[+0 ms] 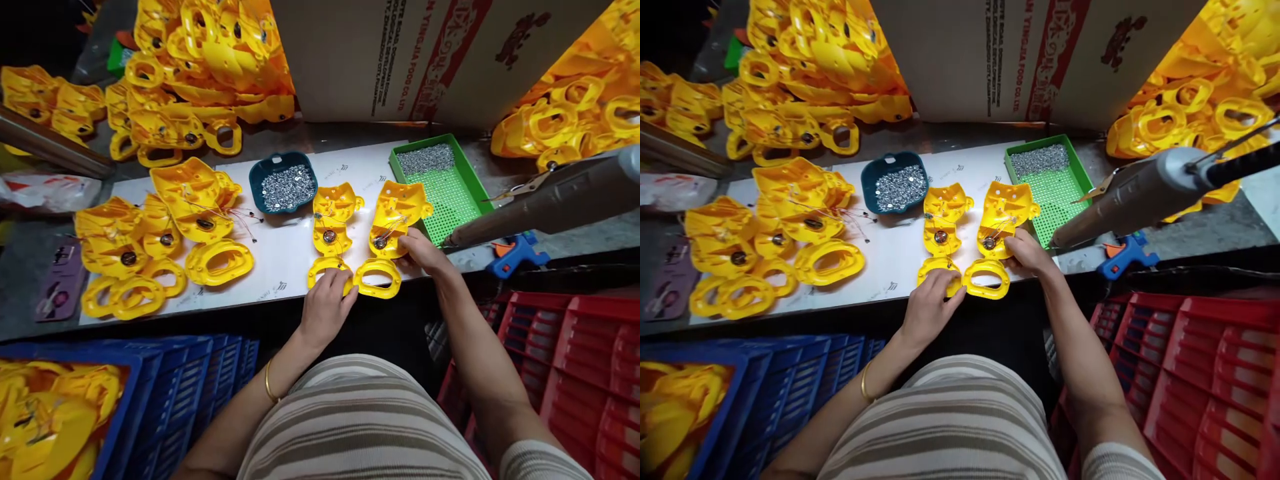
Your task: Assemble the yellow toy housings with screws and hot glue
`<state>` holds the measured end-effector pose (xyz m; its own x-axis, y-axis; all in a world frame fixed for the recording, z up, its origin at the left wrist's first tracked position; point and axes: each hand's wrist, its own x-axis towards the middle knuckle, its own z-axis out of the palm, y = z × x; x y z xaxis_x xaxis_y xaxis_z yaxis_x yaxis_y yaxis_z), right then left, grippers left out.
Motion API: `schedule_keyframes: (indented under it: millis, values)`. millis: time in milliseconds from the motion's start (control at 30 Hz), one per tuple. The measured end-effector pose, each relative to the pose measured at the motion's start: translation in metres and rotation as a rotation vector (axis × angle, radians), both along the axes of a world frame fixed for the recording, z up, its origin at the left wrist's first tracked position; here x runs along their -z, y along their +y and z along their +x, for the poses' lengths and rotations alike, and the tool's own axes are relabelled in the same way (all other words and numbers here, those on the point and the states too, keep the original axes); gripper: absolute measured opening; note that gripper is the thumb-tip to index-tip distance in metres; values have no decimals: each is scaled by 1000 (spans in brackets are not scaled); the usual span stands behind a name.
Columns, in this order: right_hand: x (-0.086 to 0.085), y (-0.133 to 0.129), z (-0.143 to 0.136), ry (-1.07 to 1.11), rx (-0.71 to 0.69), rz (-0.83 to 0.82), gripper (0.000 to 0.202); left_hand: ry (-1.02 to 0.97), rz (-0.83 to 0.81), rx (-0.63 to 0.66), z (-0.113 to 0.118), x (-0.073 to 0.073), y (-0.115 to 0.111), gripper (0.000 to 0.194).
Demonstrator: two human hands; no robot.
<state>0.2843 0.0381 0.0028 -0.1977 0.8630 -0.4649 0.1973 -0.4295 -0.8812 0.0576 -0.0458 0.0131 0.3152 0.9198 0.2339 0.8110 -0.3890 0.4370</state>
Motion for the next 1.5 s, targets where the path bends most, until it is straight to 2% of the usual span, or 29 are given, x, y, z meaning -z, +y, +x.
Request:
schedule_keyframes:
  millis: [100,200,400,467,533,600,667,800,933,1100,1233,1333,1500]
  values:
    - [-3,0,0,-126,-64,14,9,-37,-11,25,-2,1,2,17]
    - [-4,-3,-2,-265,-86,95,10,-102,20,27,1,-3,6,22]
    - [-15,-23,-15,-548,-96,297,17,-100,82,-5,22,-7,27,34]
    - [-18,-36,-19,-667,-38,420,27,-76,49,5,27,-4,32,32]
    - [-18,-50,-24,-734,103,577,34,-53,22,20,30,-1,34,30]
    - [-15,-62,-28,-748,222,706,29,-33,20,25,31,1,33,30]
    - [-10,-70,-33,-785,212,782,23,-8,27,26,31,1,32,33]
    - [1,-72,-41,-809,155,765,23,24,16,23,30,0,32,43]
    - [9,-69,-46,-655,267,691,15,28,-8,17,30,1,34,45]
    - [14,-69,-53,-625,331,620,16,-6,-63,24,30,-1,35,37]
    - [12,-68,-53,-568,371,596,16,-113,-160,79,28,-6,38,30]
    - [9,-69,-49,-518,340,604,18,-215,-220,121,27,-11,42,28]
    - [9,-73,-41,-466,262,615,23,-417,-424,70,30,-16,45,20]
